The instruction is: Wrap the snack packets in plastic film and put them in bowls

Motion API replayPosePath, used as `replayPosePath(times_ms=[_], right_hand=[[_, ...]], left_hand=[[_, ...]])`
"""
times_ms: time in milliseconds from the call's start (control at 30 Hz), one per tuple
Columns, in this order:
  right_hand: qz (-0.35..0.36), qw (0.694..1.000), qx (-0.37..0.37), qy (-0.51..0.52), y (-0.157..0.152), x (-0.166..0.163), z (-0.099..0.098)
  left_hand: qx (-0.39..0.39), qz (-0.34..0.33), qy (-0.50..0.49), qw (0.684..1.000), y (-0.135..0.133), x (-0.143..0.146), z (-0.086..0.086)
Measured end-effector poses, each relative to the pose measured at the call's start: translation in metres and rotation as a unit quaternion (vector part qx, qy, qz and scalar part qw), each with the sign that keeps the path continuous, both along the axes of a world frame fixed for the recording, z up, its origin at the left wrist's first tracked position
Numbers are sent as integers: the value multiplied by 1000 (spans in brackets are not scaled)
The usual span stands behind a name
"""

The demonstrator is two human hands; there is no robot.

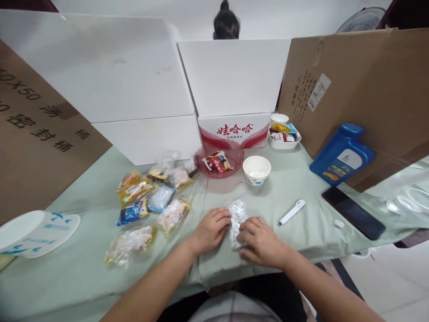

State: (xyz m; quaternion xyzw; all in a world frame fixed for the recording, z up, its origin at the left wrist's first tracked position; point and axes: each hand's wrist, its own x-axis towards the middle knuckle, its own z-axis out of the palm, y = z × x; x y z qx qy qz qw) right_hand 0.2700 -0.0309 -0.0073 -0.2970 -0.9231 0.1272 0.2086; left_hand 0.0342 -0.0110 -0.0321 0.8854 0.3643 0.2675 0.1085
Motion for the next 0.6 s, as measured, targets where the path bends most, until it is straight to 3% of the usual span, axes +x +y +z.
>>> replayPosePath(times_ms=[133,267,433,600], right_hand=[[7,999,40,-20,-15,1,-9],[8,999,53,5,-9,-4,1],[-82,996,28,-30,29,-19,15],[-152,977,35,-145,70,-38,0]], left_hand=[[-6,-24,-2,1000,1,1,1],[-11,-44,-16,999,0,-1,2],[-33,-41,-26,998,1,-2,0],[-39,-37,-39,998,2,-2,-1]])
